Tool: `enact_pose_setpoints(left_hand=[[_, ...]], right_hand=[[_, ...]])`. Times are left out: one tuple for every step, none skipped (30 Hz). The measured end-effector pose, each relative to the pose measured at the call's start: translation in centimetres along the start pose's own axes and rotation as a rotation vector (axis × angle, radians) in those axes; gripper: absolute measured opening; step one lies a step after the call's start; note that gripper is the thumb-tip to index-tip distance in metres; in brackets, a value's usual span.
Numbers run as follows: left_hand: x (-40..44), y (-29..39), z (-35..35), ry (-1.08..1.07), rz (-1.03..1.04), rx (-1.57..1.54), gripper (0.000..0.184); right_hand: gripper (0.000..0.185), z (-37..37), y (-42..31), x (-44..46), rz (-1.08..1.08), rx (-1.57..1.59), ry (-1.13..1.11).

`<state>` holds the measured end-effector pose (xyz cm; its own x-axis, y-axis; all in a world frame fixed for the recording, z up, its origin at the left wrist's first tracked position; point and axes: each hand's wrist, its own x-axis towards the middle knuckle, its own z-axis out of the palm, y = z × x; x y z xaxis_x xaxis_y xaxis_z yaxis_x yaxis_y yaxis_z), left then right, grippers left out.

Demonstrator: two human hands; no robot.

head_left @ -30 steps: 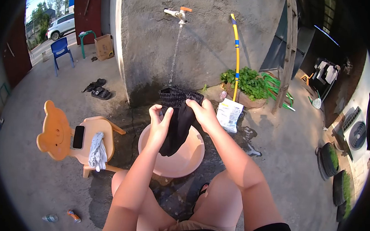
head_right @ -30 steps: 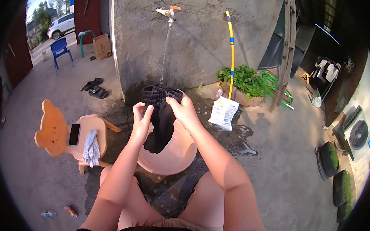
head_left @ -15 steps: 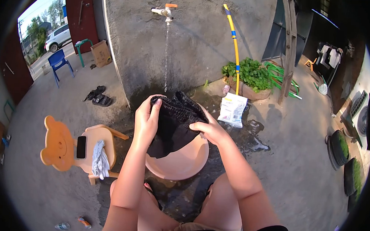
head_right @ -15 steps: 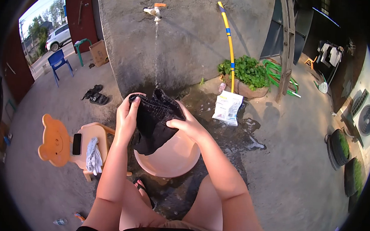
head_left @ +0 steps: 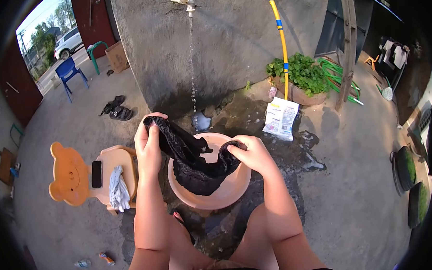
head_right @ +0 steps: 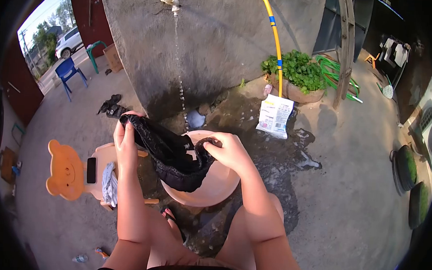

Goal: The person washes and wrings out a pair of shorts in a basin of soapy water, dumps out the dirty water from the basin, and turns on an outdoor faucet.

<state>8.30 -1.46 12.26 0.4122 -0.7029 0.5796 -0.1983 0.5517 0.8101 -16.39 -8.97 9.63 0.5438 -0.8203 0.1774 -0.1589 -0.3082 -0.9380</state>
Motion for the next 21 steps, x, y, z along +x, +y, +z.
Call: enact_pose_setpoints(left_hand=[[0.3, -0.1, -0.6, 0.061, 0.058, 0.029, 0.018], [0.3, 0.0, -1.2, 0.127, 0.022, 0.004, 0.017], [0.5, 0.8, -1.6, 0.193, -0.008, -0.021, 0.017], [0.7, 1.1, -2.0, 0.179, 0.02, 0.042, 0.016], [0.8, 1.2, -2.2, 0.162, 0.045, 0.105, 0.015], [0.8, 1.7, -2.3, 0.128, 0.037, 0.172, 0.013], [0.8, 1.9, -2.8, 0.023, 0.024, 0.244, 0.014], [0.6, 1.9, -3.6, -0.084, 0.008, 0.314, 0.016], [0.4, 1.8, -4.0, -0.192, -0.006, 0.381, 0.02], [-0.1, 1.6, -3.9, -0.212, -0.023, 0.367, 0.031], [-0.6, 0.8, -4.2, -0.232, -0.047, 0.398, 0.034], [-1.0, 0.1, -4.3, -0.249, -0.069, 0.431, 0.036], [-1.5, -0.4, -4.5, -0.265, -0.089, 0.465, 0.039], [-2.0, -0.7, -4.7, -0.271, -0.053, 0.565, 0.043], [-2.3, -0.7, -4.8, -0.273, -0.055, 0.579, 0.044], [-2.7, -0.8, -5.0, -0.276, -0.055, 0.593, 0.044], [-3.0, -0.8, -5.2, -0.28, -0.055, 0.606, 0.044], [-3.1, -0.4, -5.2, -0.265, -0.045, 0.576, 0.04], [-3.3, 0.0, -5.0, -0.237, -0.041, 0.541, 0.037], [-3.6, 0.7, -4.8, -0.209, -0.038, 0.507, 0.035], [-3.8, 1.2, -4.6, -0.181, -0.036, 0.473, 0.032]], right_hand=[[0.014, -1.0, -0.2, -0.3, 0.079, -0.002, 0.06], [0.014, -2.5, -0.3, -0.8, 0.136, 0.028, 0.14], [0.016, -4.0, -0.5, -1.1, 0.188, 0.057, 0.223], [0.018, -4.9, -0.3, -1.4, 0.167, 0.029, 0.27], [0.019, -5.6, -0.1, -1.7, 0.149, 0.003, 0.317], [0.023, -6.2, 0.3, -1.9, 0.173, -0.008, 0.33], [0.021, -6.8, 0.8, -2.1, 0.209, -0.054, 0.312], [0.021, -7.2, 1.2, -2.4, 0.268, -0.072, 0.275], [0.021, -7.5, 1.6, -2.7, 0.327, -0.09, 0.238], [0.021, -7.7, 2.1, -2.9, 0.396, -0.122, 0.191], [0.021, -7.9, 2.5, -3.2, 0.43, -0.151, 0.135], [0.021, -8.1, 2.7, -3.4, 0.461, -0.179, 0.077], [0.021, -8.2, 2.8, -3.6, 0.487, -0.208, 0.017], [0.021, -8.3, 2.9, -3.7, 0.492, -0.241, -0.011], [0.021, -8.4, 2.8, -3.8, 0.481, -0.249, -0.028], [0.022, -8.6, 2.5, -4.0, 0.47, -0.257, -0.042], [0.022, -8.8, 2.3, -4.1, 0.459, -0.265, -0.056], [0.023, -9.0, 2.2, -4.3, 0.416, -0.268, -0.041], [0.023, -9.2, 2.1, -4.4, 0.392, -0.249, -0.035], [0.023, -9.5, 2.0, -4.5, 0.369, -0.229, -0.031], [0.023, -9.7, 1.8, -4.7, 0.346, -0.208, -0.028]])
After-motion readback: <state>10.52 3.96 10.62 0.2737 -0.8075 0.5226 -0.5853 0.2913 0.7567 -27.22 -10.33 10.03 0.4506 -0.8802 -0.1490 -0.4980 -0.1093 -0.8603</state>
